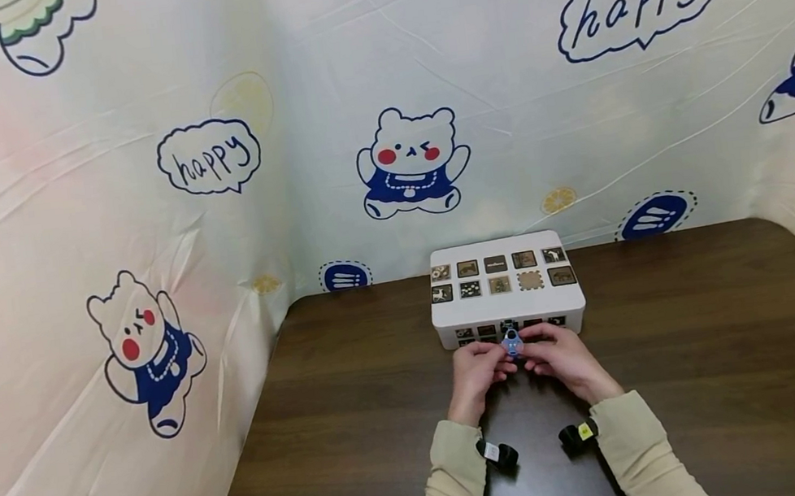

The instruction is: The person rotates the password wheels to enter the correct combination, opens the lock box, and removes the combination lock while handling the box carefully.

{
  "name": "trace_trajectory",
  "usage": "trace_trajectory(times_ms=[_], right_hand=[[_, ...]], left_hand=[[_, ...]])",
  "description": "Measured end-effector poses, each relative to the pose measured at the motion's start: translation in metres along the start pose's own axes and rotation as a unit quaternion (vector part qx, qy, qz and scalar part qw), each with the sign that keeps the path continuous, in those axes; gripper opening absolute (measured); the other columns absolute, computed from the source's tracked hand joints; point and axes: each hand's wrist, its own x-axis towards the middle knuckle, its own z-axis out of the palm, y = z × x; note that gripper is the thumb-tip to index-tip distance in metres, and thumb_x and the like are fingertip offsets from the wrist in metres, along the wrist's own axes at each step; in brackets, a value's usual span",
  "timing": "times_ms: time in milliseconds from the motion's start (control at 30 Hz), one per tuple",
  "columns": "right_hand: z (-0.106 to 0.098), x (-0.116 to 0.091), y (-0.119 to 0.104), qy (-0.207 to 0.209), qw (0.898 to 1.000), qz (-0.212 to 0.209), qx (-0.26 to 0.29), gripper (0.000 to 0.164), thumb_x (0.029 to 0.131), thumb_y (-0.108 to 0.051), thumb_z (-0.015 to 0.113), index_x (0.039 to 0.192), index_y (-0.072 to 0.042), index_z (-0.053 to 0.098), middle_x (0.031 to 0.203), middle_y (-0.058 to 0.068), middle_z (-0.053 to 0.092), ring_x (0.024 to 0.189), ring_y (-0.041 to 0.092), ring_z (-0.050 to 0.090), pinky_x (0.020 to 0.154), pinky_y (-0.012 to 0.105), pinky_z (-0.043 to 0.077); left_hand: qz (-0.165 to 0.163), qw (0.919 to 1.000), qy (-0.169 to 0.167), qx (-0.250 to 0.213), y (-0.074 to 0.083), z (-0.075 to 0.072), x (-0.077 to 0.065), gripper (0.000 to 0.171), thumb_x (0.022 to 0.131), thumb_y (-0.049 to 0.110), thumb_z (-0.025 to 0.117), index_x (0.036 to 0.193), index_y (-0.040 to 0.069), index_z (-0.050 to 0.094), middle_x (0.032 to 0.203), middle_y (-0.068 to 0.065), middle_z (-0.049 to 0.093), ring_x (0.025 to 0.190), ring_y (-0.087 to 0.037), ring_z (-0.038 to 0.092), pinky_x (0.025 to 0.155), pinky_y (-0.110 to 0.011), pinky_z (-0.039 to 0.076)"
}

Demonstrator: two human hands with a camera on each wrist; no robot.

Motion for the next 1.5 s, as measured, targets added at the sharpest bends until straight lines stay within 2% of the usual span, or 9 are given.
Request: trace_trajectory(times_ms=[200, 267, 600, 900, 1000, 1167, 1333, 1500], right_hand=[[0.0014, -0.0017, -0.0005, -0.005, 1.0, -0.001, 0.01, 0.046, 0.091, -0.008, 0.063, 0.13, 0.009, 0.045, 0.08, -0.003, 0.067, 0.063, 0.005, 0.062, 0.057, 0.019, 0.051], [0.0017, -0.002, -0.0004, -0.006, 1.0, 0.001, 0.011, 0.047, 0.091, -0.008, 0.063, 0.131, 0.008, 0.045, 0.079, -0.003, 0.067, 0.063, 0.005, 0.062, 0.057, 0.019, 0.051], [0.0037, -0.0022, -0.0012, -0.002, 1.0, 0.003, 0.011, 0.046, 0.091, -0.006, 0.062, 0.132, 0.008, 0.044, 0.078, -0.003, 0.068, 0.064, 0.005, 0.062, 0.057, 0.018, 0.051], [0.0038, -0.0022, -0.0007, -0.005, 1.0, -0.001, 0.015, 0.047, 0.091, -0.006, 0.062, 0.132, 0.007, 0.043, 0.078, -0.003, 0.068, 0.064, 0.005, 0.062, 0.057, 0.018, 0.05], [0.004, -0.002, -0.0005, -0.004, 1.0, 0.0, 0.018, 0.047, 0.091, -0.005, 0.062, 0.132, 0.008, 0.043, 0.077, -0.003, 0.068, 0.064, 0.005, 0.062, 0.057, 0.018, 0.05], [0.0045, -0.0017, -0.0005, -0.005, 1.0, -0.001, 0.023, 0.046, 0.091, -0.003, 0.06, 0.132, 0.009, 0.043, 0.078, -0.003, 0.068, 0.064, 0.004, 0.062, 0.057, 0.017, 0.05], [0.0047, -0.0006, 0.0, -0.006, 1.0, -0.004, 0.027, 0.045, 0.091, -0.001, 0.059, 0.131, 0.011, 0.042, 0.077, -0.004, 0.069, 0.064, 0.004, 0.062, 0.058, 0.017, 0.05], [0.0053, 0.0005, 0.0011, -0.001, 0.999, -0.004, 0.033, 0.045, 0.091, 0.001, 0.058, 0.131, 0.011, 0.042, 0.075, -0.003, 0.068, 0.064, 0.004, 0.062, 0.057, 0.016, 0.05]], left_hand=[[0.009, 0.998, 0.029, 0.055, 0.0011, -0.0015, -0.0017, 0.014, 0.083, 0.015, 0.071, 0.087, 0.002, 0.069, 0.08, -0.021, 0.072, 0.054, -0.01, 0.065, 0.049, -0.022, 0.044], [0.014, 0.9976, 0.03, 0.061, 0.0005, -0.0021, -0.0014, 0.014, 0.082, 0.016, 0.071, 0.086, 0.002, 0.07, 0.08, -0.019, 0.072, 0.053, -0.01, 0.065, 0.049, -0.022, 0.043], [0.013, 0.9978, 0.04, 0.051, 0.0003, -0.0021, -0.0003, 0.015, 0.08, 0.013, 0.072, 0.089, 0.001, 0.072, 0.078, -0.02, 0.073, 0.049, -0.011, 0.066, 0.048, -0.021, 0.042], [0.015, 0.998, 0.041, 0.045, 0.0026, -0.0031, -0.0004, 0.015, 0.08, 0.013, 0.073, 0.087, 0.0, 0.074, 0.074, -0.013, 0.073, 0.049, -0.008, 0.065, 0.049, -0.02, 0.041], [0.023, 0.9983, 0.042, 0.031, 0.0025, -0.0027, 0.0, 0.014, 0.08, 0.011, 0.073, 0.085, -0.002, 0.074, 0.071, -0.011, 0.072, 0.048, -0.007, 0.063, 0.05, -0.022, 0.046], [0.035, 0.9986, 0.04, -0.002, 0.0023, -0.0014, 0.0008, 0.013, 0.078, 0.005, 0.074, 0.084, -0.007, 0.073, 0.071, -0.007, 0.071, 0.05, -0.009, 0.062, 0.06, -0.032, 0.058], [0.049, 0.9976, 0.049, -0.002, 0.0006, 0.0004, 0.0022, 0.01, 0.077, 0.003, 0.073, 0.082, -0.006, 0.074, 0.068, -0.005, 0.07, 0.052, -0.008, 0.062, 0.06, -0.03, 0.057], [0.048, 0.9972, 0.058, -0.001, -0.0013, 0.002, 0.0037, 0.009, 0.077, 0.001, 0.073, 0.081, -0.006, 0.074, 0.068, -0.005, 0.07, 0.053, -0.009, 0.063, 0.059, -0.029, 0.057]])
